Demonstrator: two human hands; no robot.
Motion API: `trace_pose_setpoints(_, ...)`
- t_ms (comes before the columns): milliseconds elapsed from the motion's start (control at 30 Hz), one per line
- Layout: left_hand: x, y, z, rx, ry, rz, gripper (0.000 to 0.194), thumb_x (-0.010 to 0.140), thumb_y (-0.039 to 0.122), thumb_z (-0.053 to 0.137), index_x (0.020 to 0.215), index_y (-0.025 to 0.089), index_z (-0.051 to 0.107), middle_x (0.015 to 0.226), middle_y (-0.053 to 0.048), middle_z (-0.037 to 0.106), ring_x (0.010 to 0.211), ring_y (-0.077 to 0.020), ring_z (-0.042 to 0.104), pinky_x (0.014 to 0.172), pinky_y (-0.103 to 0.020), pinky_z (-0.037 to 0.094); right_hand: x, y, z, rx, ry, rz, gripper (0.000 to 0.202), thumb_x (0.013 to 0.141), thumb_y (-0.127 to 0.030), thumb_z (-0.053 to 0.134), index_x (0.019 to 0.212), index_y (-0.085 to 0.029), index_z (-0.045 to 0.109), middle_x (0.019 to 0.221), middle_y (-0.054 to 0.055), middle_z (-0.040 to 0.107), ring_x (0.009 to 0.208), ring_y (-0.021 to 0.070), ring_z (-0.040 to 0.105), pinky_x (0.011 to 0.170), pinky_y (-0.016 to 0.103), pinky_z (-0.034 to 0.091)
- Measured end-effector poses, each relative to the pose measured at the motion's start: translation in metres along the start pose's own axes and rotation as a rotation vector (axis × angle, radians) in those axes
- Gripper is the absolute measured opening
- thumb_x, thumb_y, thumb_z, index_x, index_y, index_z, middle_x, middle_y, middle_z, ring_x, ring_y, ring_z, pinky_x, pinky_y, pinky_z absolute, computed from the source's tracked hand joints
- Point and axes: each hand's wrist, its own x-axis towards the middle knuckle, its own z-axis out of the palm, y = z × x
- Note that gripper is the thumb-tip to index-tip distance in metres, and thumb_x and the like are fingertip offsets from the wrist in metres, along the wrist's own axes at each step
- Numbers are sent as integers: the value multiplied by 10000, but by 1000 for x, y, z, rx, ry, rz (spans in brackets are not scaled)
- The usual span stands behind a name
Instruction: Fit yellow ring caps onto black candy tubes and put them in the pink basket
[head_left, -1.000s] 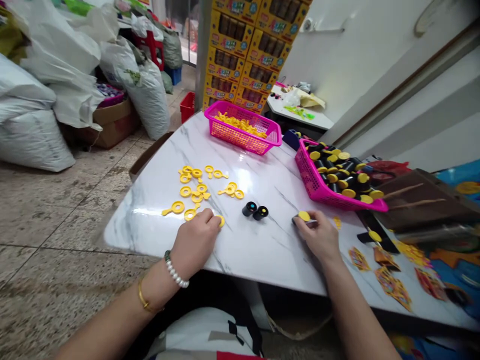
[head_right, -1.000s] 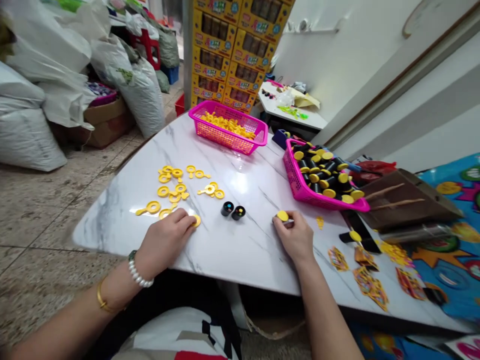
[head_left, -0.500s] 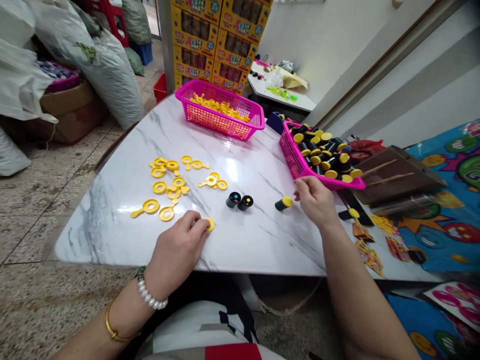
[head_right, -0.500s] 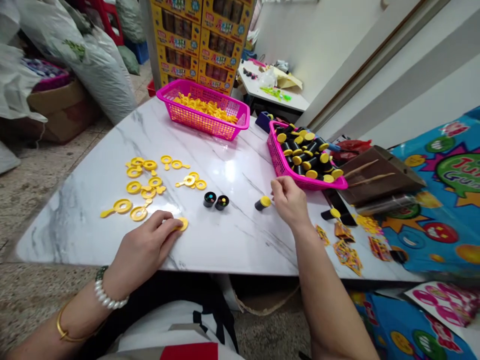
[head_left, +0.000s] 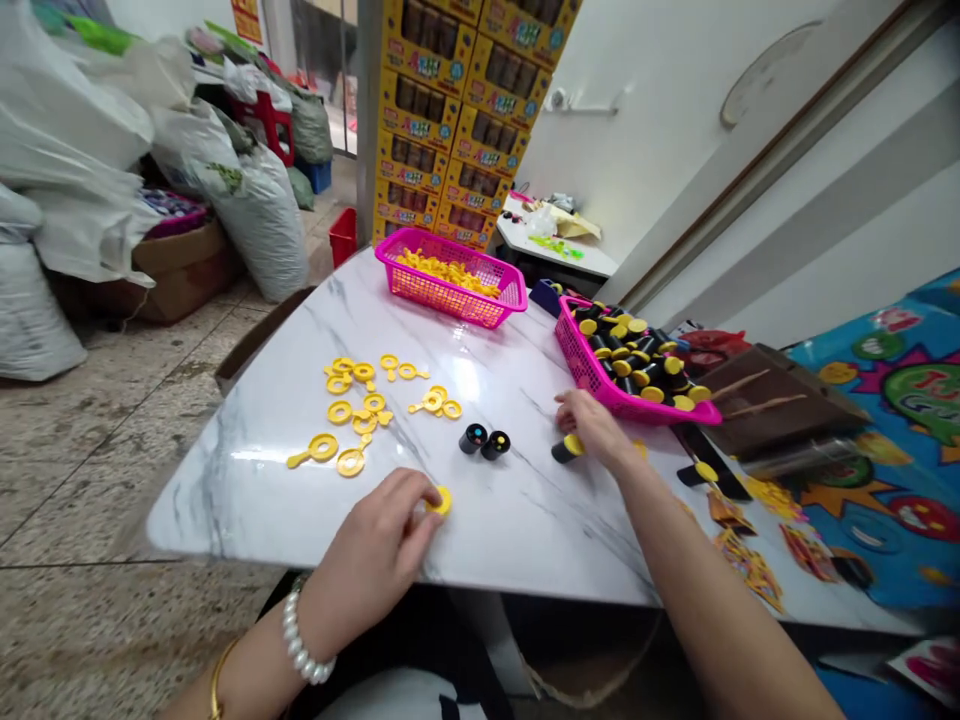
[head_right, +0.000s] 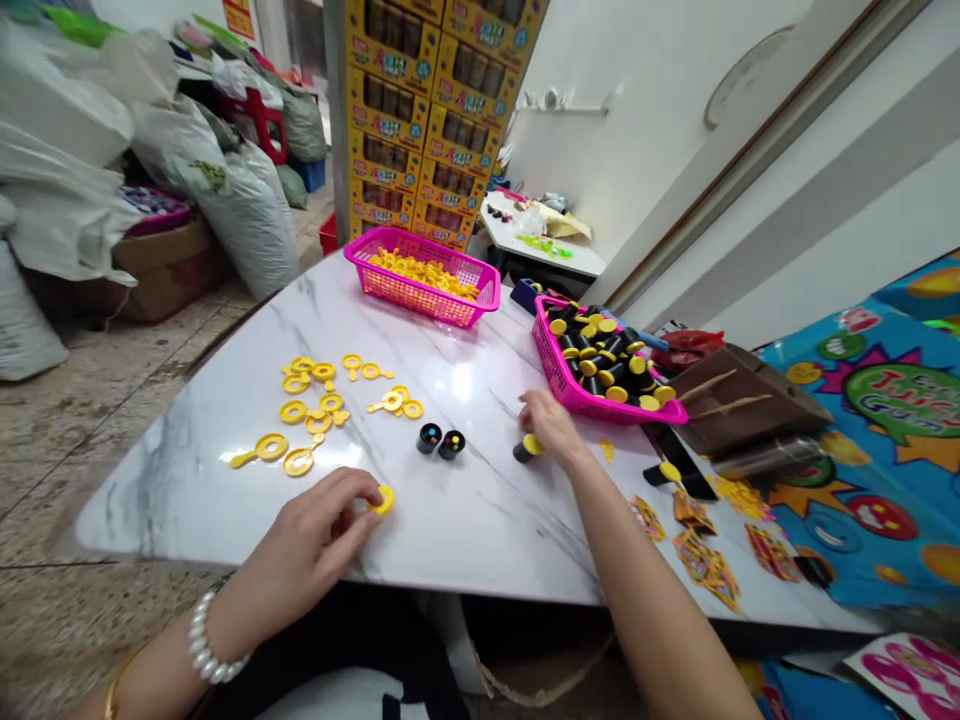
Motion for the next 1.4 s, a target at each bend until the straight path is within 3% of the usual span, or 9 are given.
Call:
trace_pose_setpoints(133, 1, 17, 2, -244, -84, -206, 132, 883, 303, 532, 907, 195, 605, 691, 23, 553, 599, -114, 505, 553, -228, 393, -44, -37, -8, -34, 144, -249, 256, 881, -372, 561, 1064, -195, 574, 938, 68, 616, 843, 203, 580, 786, 349, 476)
trace_pose_setpoints(333, 3, 28, 30, -368, -169, -304, 73, 801, 224, 564, 846, 171, 588, 656, 38, 552, 592, -107, 482, 538, -217, 366, -145, -81, 35, -252, -345, -865, 328, 895, -126, 525, 1214, -175, 585, 1087, 112, 649, 871, 225, 587, 737, 361, 502)
trace_pose_setpoints(467, 10, 30, 26, -365, -294, -253, 190, 813, 287, 599, 975, 188, 584, 756, 29, 620, 616, -106, 521, 554, -215, 398, -158, -55, 49, -170, -255, -668, 258, 927, -131, 481, 1141, -162, 621, 837, 73, 638, 731, 186, 566, 632, 307, 460)
trace_pose_setpoints(633, 50, 23, 9, -146, -43, -238, 439, 789, 418, 678, 1141, 195, 542, 933, -4, 631, 632, -109, 534, 625, -257, 440, -144, -31, 36, 227, -205, -66, 77, 877, -255, 585, 854, -190, 619, 805, 32, 607, 676, 140, 547, 596, 250, 442)
trace_pose_setpoints(800, 88, 5, 24, 81, 6, -141, 545, 707, 328, 779, 1188, 189, 565, 1041, -47, 583, 689, -132, 542, 742, -314, 465, -138, -33, 38, 578, -397, 362, 237, 820, -390, 631, 851, -184, 520, 638, -23, 556, 448, 95, 487, 419, 205, 391)
trace_pose_setpoints(933, 91, -1, 31, 137, -15, -86, 302, 749, 250, 731, 1039, 218, 651, 966, -35, 567, 746, -154, 551, 769, -317, 461, -138, -35, 41, 621, -355, 367, 276, 794, -375, 644, 956, -195, 512, 669, -44, 525, 452, 101, 519, 394, 199, 400)
trace_pose_setpoints(1100, 53, 2, 13, 173, -21, -66, 206, 777, 206, 676, 972, 182, 612, 973, -35, 571, 771, -158, 545, 746, -308, 449, -136, -32, 35, 492, -317, 343, 121, 785, -269, 568, 871, -200, 519, 587, -70, 391, 451, 74, 386, 398, 176, 278)
trace_pose_setpoints(1300, 0, -2, 3, 69, -1, -50, 227, 821, 170, 636, 1032, 200, 561, 932, -4, 564, 760, -132, 519, 704, -264, 429, -147, -37, 49, -233, -171, -162, 114, 829, -208, 498, 891, -190, 592, 696, -1, 518, 599, 136, 498, 567, 258, 359)
trace_pose_setpoints(1400, -6, -6, 7, 52, 56, -49, 225, 818, 176, 648, 1022, 189, 553, 930, -9, 560, 781, -137, 521, 709, -263, 427, -156, -48, 58, -423, -259, -260, 147, 880, -244, 487, 970, -195, 592, 871, 41, 596, 681, 165, 567, 620, 280, 411)
